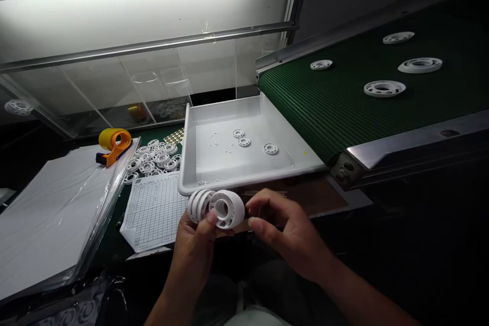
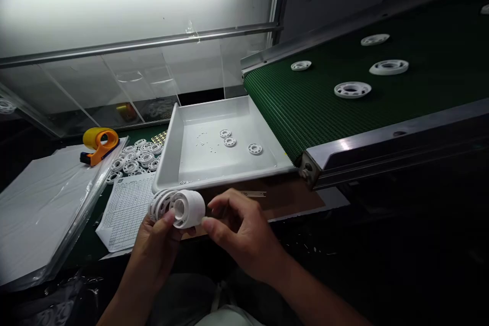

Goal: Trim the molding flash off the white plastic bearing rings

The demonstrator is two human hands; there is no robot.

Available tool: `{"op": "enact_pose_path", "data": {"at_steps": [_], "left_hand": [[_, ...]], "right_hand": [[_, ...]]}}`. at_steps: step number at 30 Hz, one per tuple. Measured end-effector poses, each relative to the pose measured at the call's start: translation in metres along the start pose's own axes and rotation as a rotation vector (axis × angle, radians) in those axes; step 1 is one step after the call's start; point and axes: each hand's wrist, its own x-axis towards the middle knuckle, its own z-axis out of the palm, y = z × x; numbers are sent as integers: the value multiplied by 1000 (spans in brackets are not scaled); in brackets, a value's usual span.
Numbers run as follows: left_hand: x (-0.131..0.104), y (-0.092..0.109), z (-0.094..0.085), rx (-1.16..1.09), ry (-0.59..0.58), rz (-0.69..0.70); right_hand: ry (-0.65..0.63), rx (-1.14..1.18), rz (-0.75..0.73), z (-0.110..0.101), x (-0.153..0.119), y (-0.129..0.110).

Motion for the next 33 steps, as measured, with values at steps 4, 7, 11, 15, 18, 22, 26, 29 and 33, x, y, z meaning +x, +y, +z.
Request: {"op": "enact_pose_path", "data": {"at_steps": [4, 7, 11, 15, 18, 22, 26, 29, 33], "left_hand": [[-6, -11, 3, 36, -13, -25], [-10, -14, 0, 152, -26, 50], [-20, -11, -2, 433, -10, 269], [-33, -9, -11, 614, -127, 320], [-38, -10, -24, 637, -233, 221], [-36, -9, -45, 724, -402, 233], [-32, -6, -60, 829, -597, 232], [-32, -6, -66, 815, -642, 134], [-33, -10, -69, 568, -613, -79]], "right_hand": [[0, 372, 224, 15, -14, 19], [19, 553, 313, 21, -21, 28], [-9, 663, 367, 20, -30, 35], [-9, 669, 380, 23, -40, 42], [-9, 639, 369, 25, -45, 45], [-88, 634, 356, 22, -44, 42], [-124, 582, 387, 20, -41, 38], [-92, 484, 374, 22, -42, 38], [-93, 396, 331, 26, -46, 39]]}}
